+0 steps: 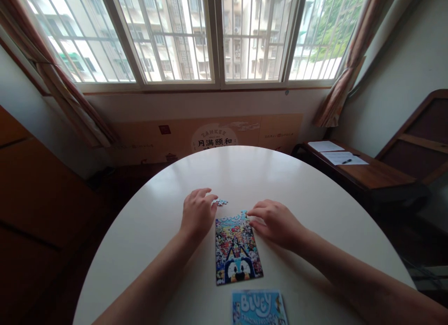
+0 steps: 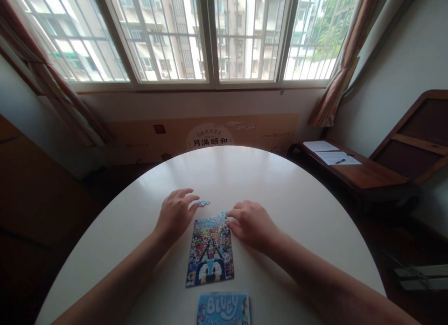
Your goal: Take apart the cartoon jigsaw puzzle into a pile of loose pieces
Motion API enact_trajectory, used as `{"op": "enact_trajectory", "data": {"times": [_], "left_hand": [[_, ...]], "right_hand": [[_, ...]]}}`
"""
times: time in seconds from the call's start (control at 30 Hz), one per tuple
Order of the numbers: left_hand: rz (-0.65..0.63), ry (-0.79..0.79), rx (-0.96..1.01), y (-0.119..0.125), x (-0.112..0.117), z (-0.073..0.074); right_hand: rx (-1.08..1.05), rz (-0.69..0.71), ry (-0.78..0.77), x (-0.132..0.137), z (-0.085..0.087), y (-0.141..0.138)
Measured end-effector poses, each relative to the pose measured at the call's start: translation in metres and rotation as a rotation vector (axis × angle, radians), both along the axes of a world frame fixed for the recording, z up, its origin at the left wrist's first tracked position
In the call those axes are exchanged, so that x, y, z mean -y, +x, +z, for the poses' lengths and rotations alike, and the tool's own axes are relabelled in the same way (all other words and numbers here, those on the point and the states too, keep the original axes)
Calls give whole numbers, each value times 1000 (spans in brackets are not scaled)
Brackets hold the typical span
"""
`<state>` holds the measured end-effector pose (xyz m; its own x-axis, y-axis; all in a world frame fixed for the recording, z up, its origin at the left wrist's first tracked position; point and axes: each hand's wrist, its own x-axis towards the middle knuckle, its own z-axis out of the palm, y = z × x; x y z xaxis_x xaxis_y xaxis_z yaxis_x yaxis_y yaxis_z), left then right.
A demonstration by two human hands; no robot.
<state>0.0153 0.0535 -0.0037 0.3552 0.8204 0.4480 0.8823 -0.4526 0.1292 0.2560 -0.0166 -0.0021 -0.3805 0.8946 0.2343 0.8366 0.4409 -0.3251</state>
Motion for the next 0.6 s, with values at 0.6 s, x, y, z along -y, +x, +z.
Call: {"op": "enact_trajectory", "data": {"times": [0.6], "left_hand": [[-291, -78, 47, 18, 14, -9]], "right_hand": [[117, 65, -14, 10, 5, -25]]}}
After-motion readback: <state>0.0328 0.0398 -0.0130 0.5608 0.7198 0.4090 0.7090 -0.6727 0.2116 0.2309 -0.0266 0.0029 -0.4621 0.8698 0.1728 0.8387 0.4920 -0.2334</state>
